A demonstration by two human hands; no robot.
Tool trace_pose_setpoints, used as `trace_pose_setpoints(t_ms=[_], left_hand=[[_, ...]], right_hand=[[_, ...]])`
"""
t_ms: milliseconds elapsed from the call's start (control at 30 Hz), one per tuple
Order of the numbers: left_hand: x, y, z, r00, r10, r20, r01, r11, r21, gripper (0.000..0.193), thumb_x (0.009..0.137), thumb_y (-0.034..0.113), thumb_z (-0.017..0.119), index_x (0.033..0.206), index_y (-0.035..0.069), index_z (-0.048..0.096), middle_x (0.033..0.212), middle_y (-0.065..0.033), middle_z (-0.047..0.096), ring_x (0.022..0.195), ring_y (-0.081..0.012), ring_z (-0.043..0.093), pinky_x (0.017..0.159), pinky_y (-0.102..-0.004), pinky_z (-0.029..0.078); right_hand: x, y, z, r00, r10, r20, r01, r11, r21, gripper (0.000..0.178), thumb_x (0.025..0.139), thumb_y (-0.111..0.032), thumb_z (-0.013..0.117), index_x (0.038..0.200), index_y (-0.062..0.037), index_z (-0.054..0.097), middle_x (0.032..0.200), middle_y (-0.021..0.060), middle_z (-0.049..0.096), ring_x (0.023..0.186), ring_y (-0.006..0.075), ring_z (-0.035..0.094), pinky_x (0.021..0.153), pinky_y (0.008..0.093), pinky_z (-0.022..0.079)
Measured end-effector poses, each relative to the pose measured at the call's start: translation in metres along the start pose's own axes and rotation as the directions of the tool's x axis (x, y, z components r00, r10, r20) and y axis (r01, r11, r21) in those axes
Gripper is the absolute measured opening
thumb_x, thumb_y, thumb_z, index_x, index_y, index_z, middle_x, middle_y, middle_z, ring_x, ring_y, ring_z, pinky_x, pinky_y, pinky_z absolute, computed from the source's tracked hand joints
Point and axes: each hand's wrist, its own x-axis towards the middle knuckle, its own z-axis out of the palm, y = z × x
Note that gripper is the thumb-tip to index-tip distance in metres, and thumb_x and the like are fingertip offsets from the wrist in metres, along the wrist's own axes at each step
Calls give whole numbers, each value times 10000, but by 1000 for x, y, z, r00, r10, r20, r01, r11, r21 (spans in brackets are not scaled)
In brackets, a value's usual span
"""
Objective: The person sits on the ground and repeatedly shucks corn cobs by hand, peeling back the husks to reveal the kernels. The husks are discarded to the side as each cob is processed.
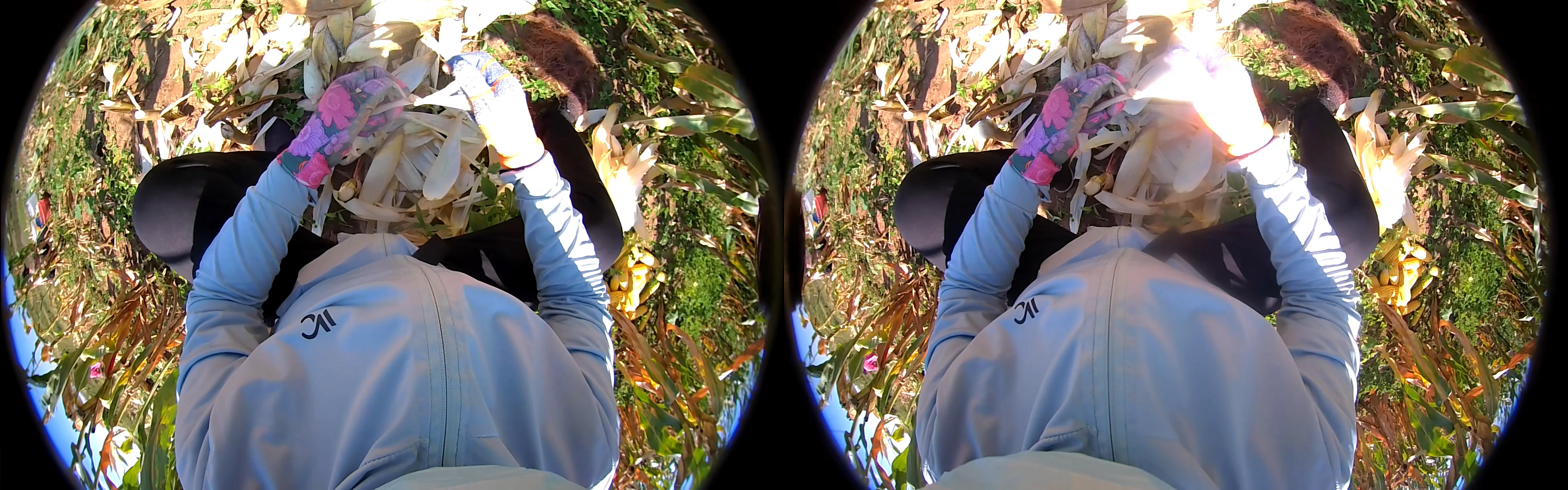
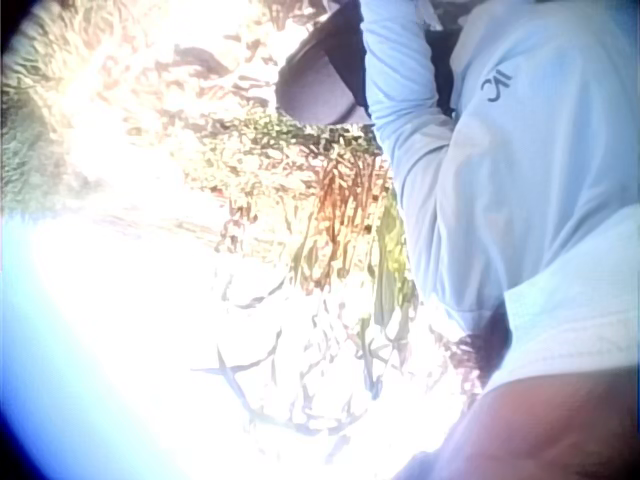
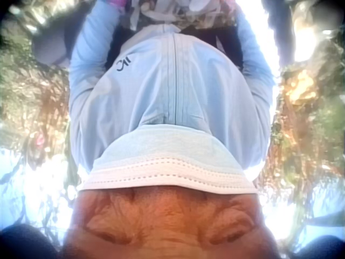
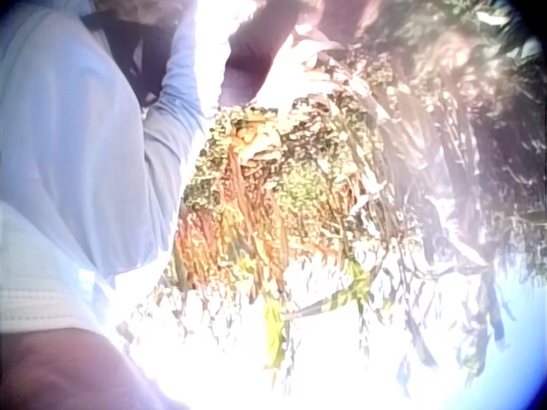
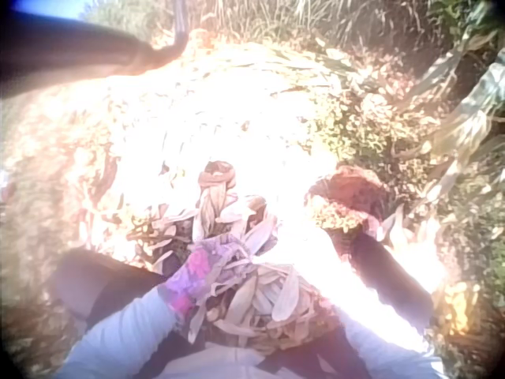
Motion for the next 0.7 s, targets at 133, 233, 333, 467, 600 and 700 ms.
trace_pose_setpoints(t_ms=[133, 233, 333, 467, 600, 700], left_hand=[[1, -5, 5, 996, 81, -43, -80, 997, 22, 214, 869, 264, 542, 934, 71, 609, 769, 14, 581, 597, -23, 480, 475, -148, 387], [0, -6, 9, 992, 86, -87, -88, 996, -22, 222, 858, 268, 566, 935, 67, 619, 772, 29, 577, 595, -16, 473, 487, -145, 389], [0, 0, 10, 998, 34, -45, -32, 998, 59, 232, 856, 268, 569, 944, 60, 623, 788, 28, 581, 636, -20, 493, 523, -152, 412], [-1, -4, 12, 992, 104, -72, -92, 983, 156, 249, 870, 268, 546, 987, 57, 610, 742, 51, 551, 560, -2, 421, 468, -149, 334], [-4, 1, 15, 991, 118, -63, -105, 978, 178, 249, 878, 270, 534, 1002, 66, 607, 730, 61, 545, 517, 10, 388, 424, -143, 283], [-1, -1, 13, 989, 149, -10, -145, 974, 172, 247, 876, 271, 537, 996, 66, 605, 742, 60, 546, 535, 8, 404, 432, -143, 286]], right_hand=[[3, 10, -10, 951, -309, 0, 287, 882, -373, 194, 844, -96, 505, 996, -4, 582, 909, 90, 572, 707, 140, 543, 625, 240, 431], [3, -1, -10, 982, -172, -80, 147, 956, -253, 190, 851, -72, 472, 995, -11, 580, 920, 104, 569, 701, 153, 549, 619, 245, 433], [5, 18, -23, 899, -437, 25, 379, 750, -542, 188, 858, -68, 453, 984, -12, 581, 915, 106, 564, 682, 156, 540, 608, 247, 427], [2, 10, -24, 976, -214, -28, 193, 923, -334, 180, 859, -75, 458, 975, -5, 577, 854, 88, 551, 648, 148, 520, 588, 249, 413], [0, 5, -21, 985, -125, -115, 98, 971, -217, 158, 856, -89, 490, 949, 9, 571, 781, 55, 533, 618, 124, 501, 568, 241, 399], [-4, 0, -22, 968, 191, -163, -175, 979, 107, 165, 850, -110, 526, 957, 8, 570, 768, 42, 533, 625, 112, 497, 571, 242, 403]])
